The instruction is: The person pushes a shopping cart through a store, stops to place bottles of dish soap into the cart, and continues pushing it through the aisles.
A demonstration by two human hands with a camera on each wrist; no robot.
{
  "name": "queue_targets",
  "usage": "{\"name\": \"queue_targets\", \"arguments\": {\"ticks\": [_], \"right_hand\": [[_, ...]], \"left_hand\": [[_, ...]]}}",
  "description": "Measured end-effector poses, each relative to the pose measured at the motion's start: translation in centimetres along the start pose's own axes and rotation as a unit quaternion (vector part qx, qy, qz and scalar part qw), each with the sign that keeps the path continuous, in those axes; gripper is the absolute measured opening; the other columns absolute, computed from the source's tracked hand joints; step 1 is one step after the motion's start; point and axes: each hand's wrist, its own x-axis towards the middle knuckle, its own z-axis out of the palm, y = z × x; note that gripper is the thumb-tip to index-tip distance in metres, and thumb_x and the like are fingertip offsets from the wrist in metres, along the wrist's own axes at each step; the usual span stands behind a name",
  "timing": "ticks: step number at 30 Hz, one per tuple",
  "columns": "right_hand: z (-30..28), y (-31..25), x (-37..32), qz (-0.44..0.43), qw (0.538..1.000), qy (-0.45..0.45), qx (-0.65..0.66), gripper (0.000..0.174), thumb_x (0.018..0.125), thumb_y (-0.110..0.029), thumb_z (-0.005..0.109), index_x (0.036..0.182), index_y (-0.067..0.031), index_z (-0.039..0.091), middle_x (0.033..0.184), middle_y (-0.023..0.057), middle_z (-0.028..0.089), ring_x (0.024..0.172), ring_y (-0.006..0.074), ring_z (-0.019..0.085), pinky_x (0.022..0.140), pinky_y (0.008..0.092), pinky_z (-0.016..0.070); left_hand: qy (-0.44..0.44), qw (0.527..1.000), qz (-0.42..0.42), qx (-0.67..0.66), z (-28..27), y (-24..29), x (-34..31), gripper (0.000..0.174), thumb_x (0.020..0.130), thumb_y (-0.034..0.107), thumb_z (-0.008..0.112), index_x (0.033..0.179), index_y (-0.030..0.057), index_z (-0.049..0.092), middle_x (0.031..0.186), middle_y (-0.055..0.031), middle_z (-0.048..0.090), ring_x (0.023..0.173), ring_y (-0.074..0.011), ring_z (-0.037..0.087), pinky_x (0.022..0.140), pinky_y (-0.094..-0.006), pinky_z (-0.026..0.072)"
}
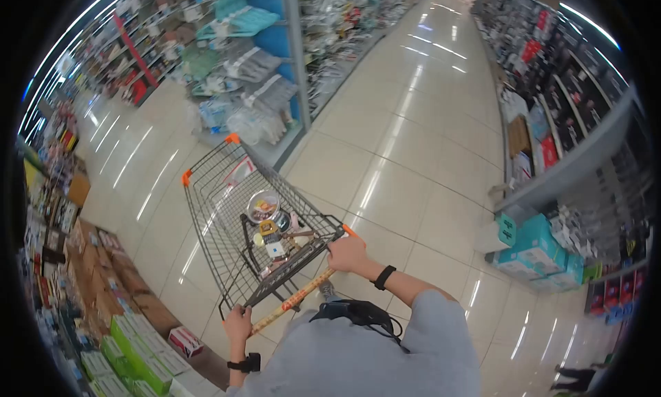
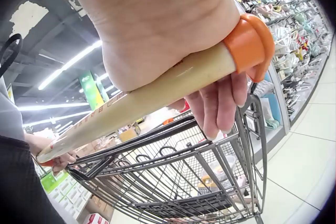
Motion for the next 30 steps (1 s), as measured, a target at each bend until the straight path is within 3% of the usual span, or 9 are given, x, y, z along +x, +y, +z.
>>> {"name": "queue_targets", "arguments": {"ticks": [8,11,17,19,21,24,25,28,30], "right_hand": [[-0.1,-4.8,14.4,-0.073,0.997,0.002,-0.021,0.024,0.075,-0.028,0.056,0.077,-0.0076,0.069,0.068,0.0111,0.068,0.067,0.0318,0.068,0.059,0.0484,0.0537],[-1.0,-7.4,19.5,-0.054,0.997,-0.04,-0.044,0.029,0.078,-0.031,0.055,0.086,-0.0074,0.071,0.074,0.0138,0.07,0.07,0.0325,0.07,0.058,0.054,0.0538],[-1.2,-12.4,30.1,-0.089,0.996,-0.006,-0.026,0.027,0.079,-0.03,0.056,0.086,-0.0073,0.07,0.077,0.0158,0.07,0.073,0.0331,0.07,0.063,0.0464,0.0556],[-1.0,-13.6,33.2,-0.11,0.994,0.014,-0.024,0.029,0.079,-0.031,0.056,0.085,-0.0074,0.07,0.075,0.0161,0.069,0.074,0.0327,0.07,0.063,0.0471,0.0553],[-2.4,-15.9,36.0,-0.071,0.995,-0.052,-0.036,0.031,0.079,-0.034,0.056,0.089,-0.0078,0.07,0.077,0.016,0.07,0.078,0.0327,0.07,0.067,0.0477,0.0549],[-1.9,-18.7,41.6,-0.095,0.993,-0.054,-0.042,0.03,0.08,-0.033,0.055,0.087,-0.0095,0.071,0.082,0.0126,0.071,0.08,0.0309,0.07,0.065,0.0477,0.0549],[-0.7,-19.5,42.6,-0.103,0.993,-0.044,-0.044,0.024,0.076,-0.033,0.058,0.08,-0.0111,0.068,0.071,0.01,0.068,0.068,0.0317,0.068,0.061,0.0471,0.0538],[-2.1,-22.3,45.7,-0.088,0.993,-0.073,0.004,0.026,0.079,-0.033,0.056,0.085,-0.0118,0.07,0.081,0.0108,0.07,0.08,0.0311,0.07,0.062,0.0491,0.0539],[-2.5,-23.9,47.9,-0.085,0.993,-0.078,-0.02,0.025,0.077,-0.03,0.058,0.08,-0.0096,0.072,0.079,0.0122,0.071,0.076,0.0321,0.07,0.063,0.048,0.0539]], "left_hand": [[0.048,0.995,-0.06,-0.068,-3.1,-3.1,9.5,0.035,0.09,0.039,0.063,0.089,0.0045,0.068,0.086,-0.018,0.072,0.085,-0.0379,0.068,0.075,-0.0468,0.0528],[0.052,0.991,-0.089,-0.08,-4.6,-4.3,13.5,0.036,0.09,0.039,0.064,0.088,0.0031,0.069,0.085,-0.0191,0.071,0.083,-0.0382,0.068,0.074,-0.0468,0.053],[0.029,0.981,-0.131,-0.138,-9.4,-6.8,21.2,0.036,0.088,0.037,0.065,0.086,0.0008,0.069,0.081,-0.0198,0.071,0.081,-0.0368,0.069,0.074,-0.0456,0.0532],[0.083,0.981,-0.119,-0.125,-10.2,-7.5,23.7,0.037,0.088,0.036,0.066,0.083,-0.0003,0.068,0.077,-0.0203,0.069,0.08,-0.0365,0.069,0.072,-0.0453,0.0526],[0.058,0.982,-0.12,-0.135,-12.1,-7.9,25.9,0.037,0.088,0.036,0.066,0.083,-0.0006,0.068,0.076,-0.0206,0.068,0.08,-0.0365,0.069,0.072,-0.0451,0.0522],[0.09,0.985,-0.116,-0.096,-12.4,-11.0,31.0,0.038,0.088,0.036,0.066,0.09,-0.0018,0.069,0.084,-0.0216,0.068,0.079,-0.0377,0.068,0.072,-0.0454,0.0502],[0.113,0.983,-0.099,-0.108,-11.1,-12.9,31.8,0.039,0.089,0.037,0.066,0.09,-0.0022,0.069,0.084,-0.0209,0.069,0.078,-0.0378,0.067,0.072,-0.046,0.0498],[0.115,0.981,-0.12,-0.105,-9.6,-17.2,36.3,0.041,0.089,0.038,0.066,0.091,-0.0028,0.069,0.083,-0.019,0.069,0.078,-0.0378,0.066,0.073,-0.0477,0.0488],[0.129,0.985,-0.095,-0.065,-9.8,-19.0,38.7,0.041,0.089,0.037,0.067,0.09,-0.0038,0.068,0.084,-0.0211,0.067,0.079,-0.038,0.065,0.072,-0.0479,0.0485]]}}
